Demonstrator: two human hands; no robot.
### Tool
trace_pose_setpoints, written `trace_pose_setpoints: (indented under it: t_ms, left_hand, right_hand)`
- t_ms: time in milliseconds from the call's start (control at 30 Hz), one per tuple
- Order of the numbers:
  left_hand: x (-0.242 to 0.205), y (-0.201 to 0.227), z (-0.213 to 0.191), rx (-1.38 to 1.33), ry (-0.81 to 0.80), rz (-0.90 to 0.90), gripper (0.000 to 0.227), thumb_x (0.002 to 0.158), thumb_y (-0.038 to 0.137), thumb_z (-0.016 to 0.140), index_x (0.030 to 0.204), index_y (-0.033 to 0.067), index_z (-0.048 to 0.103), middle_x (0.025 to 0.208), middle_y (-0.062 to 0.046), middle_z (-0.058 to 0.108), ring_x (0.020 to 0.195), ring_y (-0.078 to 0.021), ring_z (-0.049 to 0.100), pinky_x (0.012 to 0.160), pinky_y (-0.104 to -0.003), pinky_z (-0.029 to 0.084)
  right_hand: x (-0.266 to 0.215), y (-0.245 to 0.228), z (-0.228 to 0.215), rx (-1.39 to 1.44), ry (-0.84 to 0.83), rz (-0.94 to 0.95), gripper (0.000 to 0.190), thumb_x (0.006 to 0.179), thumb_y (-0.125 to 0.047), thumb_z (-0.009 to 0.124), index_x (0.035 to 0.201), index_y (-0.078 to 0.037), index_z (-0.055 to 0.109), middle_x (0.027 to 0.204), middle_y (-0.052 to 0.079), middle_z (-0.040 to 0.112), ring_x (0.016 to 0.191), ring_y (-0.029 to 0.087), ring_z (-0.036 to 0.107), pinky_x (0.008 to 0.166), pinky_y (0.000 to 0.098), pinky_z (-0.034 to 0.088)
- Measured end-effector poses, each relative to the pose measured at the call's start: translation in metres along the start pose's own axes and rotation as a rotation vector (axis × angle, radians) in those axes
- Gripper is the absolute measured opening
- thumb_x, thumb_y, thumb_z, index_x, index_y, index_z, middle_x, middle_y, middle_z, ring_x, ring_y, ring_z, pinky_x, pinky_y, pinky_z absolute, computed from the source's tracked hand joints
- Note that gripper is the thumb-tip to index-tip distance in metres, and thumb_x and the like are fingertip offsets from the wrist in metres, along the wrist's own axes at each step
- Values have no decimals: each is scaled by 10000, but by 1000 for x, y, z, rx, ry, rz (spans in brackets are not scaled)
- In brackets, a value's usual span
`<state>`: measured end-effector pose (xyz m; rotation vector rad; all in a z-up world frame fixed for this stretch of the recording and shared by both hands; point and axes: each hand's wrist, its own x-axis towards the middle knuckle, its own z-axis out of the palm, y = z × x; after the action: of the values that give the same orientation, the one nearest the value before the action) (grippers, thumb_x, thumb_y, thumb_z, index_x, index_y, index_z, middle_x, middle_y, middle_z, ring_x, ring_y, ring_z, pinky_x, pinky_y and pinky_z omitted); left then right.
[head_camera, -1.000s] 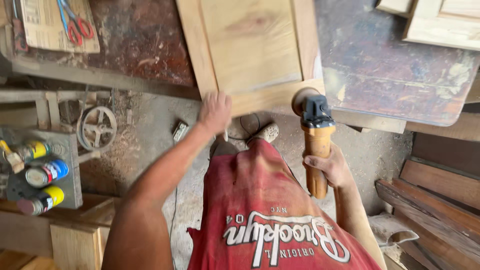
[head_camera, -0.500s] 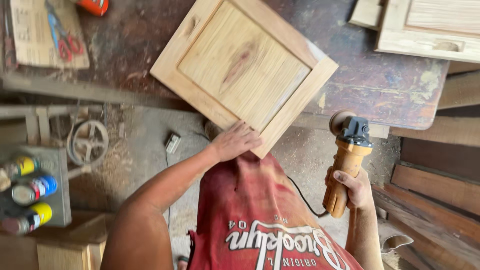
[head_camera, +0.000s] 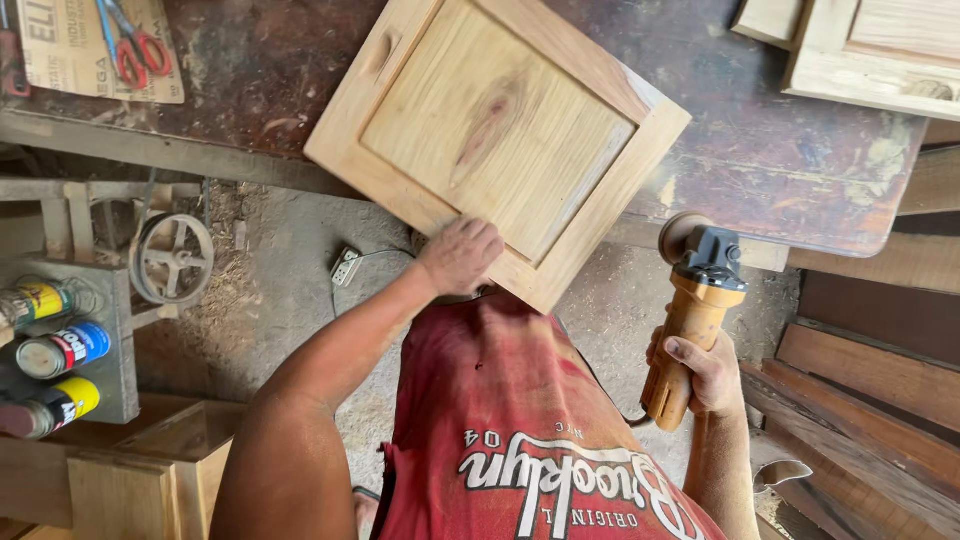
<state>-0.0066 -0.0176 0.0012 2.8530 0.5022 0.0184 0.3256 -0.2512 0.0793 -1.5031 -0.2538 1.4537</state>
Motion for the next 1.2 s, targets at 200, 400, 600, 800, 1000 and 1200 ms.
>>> trace_pose_setpoints:
  t_ms: [200, 400, 600, 800, 1000, 1200]
  left_hand:
    - [39, 3, 24, -82, 196, -175, 523, 768, 457, 792, 1038, 42, 621, 1052, -138, 585, 1025, -322, 552, 867, -456, 444]
    - [85, -83, 14, -80, 293, -35, 553, 845, 430, 808, 1160, -10, 697, 1126, -219, 638, 1051, -362, 591, 922, -506, 469]
    - [-75, -231, -51, -205, 193, -911, 812, 965, 443, 726, 1536, -32, 398, 1551, -255, 358, 1427, -472, 264, 1203, -575, 230]
    - [-106, -275, -17, -330, -109, -774, 981, 996, 694, 441, 1635, -19, 221, 1738, -266, -26, 1587, -500, -103, 1218, -720, -103]
    - [-42, -306, -24, -403, -248, -658, 1133, 941, 723, 514, 1665, -40, 92, 1691, -206, -189, 1490, -518, -257, 1148, -756, -156]
    - [-33, -302, -38, -488, -280, -685, 1097, 968, 654, 579, 1716, 54, 48, 1700, -131, -255, 1485, -505, -322, 1161, -761, -187]
  right_hand:
    - [-3, 2, 18, 39, 14, -32, 666, 718, -168, 723, 1309, 47, 504, 875, 170, 651, 762, 267, 667, 681, 399, 565]
    - [-7, 11, 54, 39, 60, 16, 651, 726, -176, 725, 1304, 29, 508, 872, 161, 653, 741, 266, 665, 659, 392, 562]
    - [-3, 50, 141, 80, 74, 32, 579, 727, -188, 741, 1234, 19, 552, 854, 127, 662, 709, 236, 647, 640, 369, 555]
    - [7, 71, 241, 20, 50, 94, 428, 736, -189, 789, 1070, 22, 623, 876, 100, 689, 751, 204, 663, 695, 343, 558]
    - [29, 54, 311, -284, -3, 108, 483, 686, -159, 804, 1111, -21, 622, 892, 66, 684, 766, 161, 647, 729, 328, 558]
    - [57, 40, 367, -299, -119, 95, 565, 708, -163, 773, 1228, -3, 622, 955, 66, 713, 837, 167, 690, 781, 331, 579]
